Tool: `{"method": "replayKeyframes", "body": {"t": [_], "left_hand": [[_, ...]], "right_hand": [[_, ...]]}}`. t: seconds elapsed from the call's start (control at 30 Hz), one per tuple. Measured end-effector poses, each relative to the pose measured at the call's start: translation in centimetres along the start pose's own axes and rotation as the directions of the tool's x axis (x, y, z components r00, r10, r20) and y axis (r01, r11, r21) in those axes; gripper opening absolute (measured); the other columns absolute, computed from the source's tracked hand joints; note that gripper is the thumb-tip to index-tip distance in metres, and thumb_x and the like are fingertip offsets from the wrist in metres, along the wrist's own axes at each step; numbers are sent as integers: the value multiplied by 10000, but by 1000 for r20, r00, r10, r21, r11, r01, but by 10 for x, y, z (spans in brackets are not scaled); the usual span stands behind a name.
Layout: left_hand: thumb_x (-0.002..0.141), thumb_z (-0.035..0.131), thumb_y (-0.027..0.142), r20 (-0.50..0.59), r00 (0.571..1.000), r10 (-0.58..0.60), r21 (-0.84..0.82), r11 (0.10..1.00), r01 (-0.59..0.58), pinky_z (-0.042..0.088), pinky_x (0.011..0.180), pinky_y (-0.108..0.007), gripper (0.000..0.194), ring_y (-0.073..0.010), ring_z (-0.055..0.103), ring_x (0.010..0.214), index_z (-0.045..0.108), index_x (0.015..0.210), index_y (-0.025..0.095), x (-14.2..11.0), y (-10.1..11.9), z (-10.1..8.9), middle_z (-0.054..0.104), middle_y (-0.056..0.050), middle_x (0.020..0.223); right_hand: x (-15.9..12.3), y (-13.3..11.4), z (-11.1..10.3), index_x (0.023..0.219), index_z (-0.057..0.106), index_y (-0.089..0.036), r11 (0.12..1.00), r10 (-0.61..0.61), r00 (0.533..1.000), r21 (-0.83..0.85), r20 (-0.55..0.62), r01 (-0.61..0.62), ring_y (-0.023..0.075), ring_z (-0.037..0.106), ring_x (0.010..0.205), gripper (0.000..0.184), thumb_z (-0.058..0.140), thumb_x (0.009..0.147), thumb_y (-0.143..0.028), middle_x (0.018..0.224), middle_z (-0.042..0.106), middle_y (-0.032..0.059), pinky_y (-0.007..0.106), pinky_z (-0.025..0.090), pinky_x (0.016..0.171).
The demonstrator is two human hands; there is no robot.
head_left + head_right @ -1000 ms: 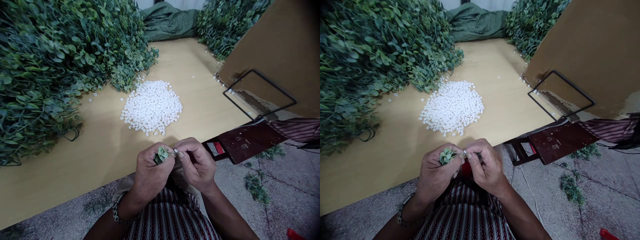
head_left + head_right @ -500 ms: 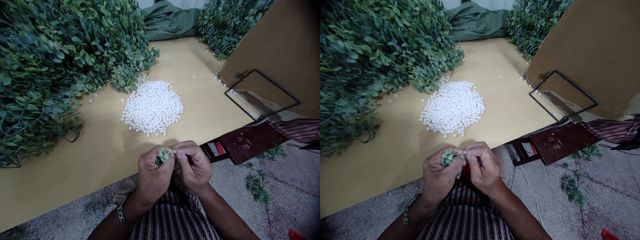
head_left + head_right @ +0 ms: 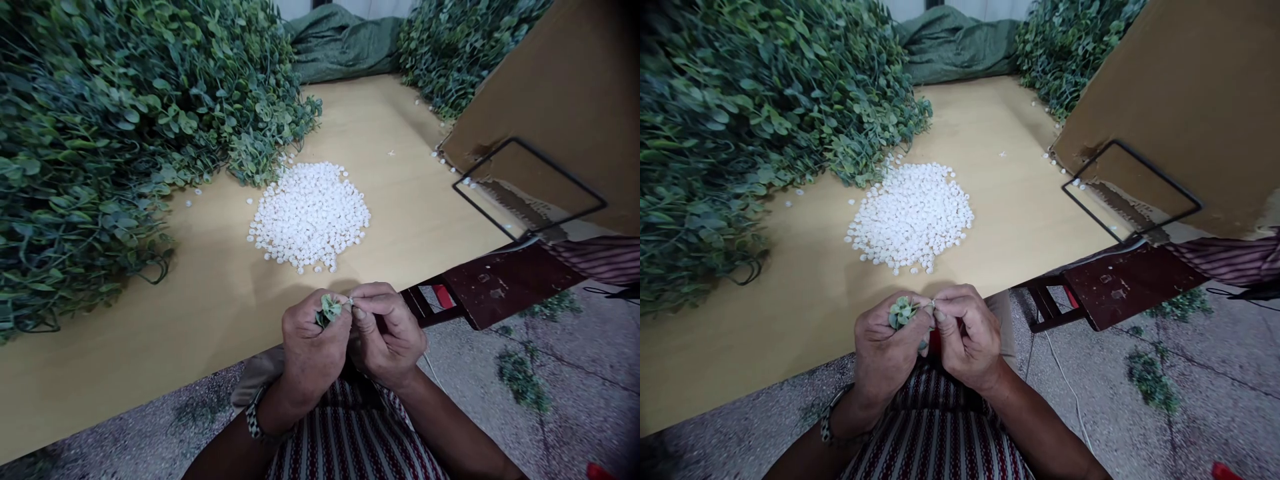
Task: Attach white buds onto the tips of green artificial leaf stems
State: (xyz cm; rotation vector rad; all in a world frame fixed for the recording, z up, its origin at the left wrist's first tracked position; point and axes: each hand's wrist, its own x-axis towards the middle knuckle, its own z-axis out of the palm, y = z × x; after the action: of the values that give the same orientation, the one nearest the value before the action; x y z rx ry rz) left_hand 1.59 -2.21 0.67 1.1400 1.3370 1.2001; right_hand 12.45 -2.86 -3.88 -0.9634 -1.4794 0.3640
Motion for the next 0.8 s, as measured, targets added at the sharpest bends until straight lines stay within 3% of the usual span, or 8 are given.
{"method": "replayKeyframes", "body": {"t": [0.27,0.43,0.6,0.7,0.8], "left_hand": [[745,621,237,31,998,-49,-30,998,50,383,410,-213,125,-88,420,393,608,640,172,0,-1,-2,491,55,452],[753,604,243,139,990,29,-12,1000,-27,391,465,-215,81,-106,455,466,616,701,182,3,-1,-5,475,55,478],[706,601,193,183,983,35,55,997,-46,401,564,-234,108,-117,471,605,509,762,198,2,5,-11,506,29,678],[707,563,186,242,968,61,8,998,-65,391,608,-259,141,-132,449,651,450,785,214,2,3,-15,469,26,722],[702,520,165,305,948,87,-49,996,-76,376,639,-276,135,-147,440,697,416,767,221,3,1,-17,456,15,748]], "right_hand": [[2,-4,-5,991,629,-215,999,37,997,19,66,-39,196,655,864,243,543,849,-38,885,663,61,351,558,710],[8,-5,-13,965,628,-217,994,86,991,64,107,-93,174,647,864,200,571,851,-64,905,662,53,321,552,729],[18,-7,-18,982,637,-215,994,73,985,71,156,-85,157,632,783,195,595,845,-82,839,653,25,286,532,665],[21,-7,-20,928,639,-211,998,33,978,38,206,-42,144,626,737,171,590,846,-69,794,654,10,273,518,635],[22,-7,-22,907,626,-214,999,42,983,4,177,-44,146,620,732,181,569,847,-53,786,647,9,280,515,633]]}}
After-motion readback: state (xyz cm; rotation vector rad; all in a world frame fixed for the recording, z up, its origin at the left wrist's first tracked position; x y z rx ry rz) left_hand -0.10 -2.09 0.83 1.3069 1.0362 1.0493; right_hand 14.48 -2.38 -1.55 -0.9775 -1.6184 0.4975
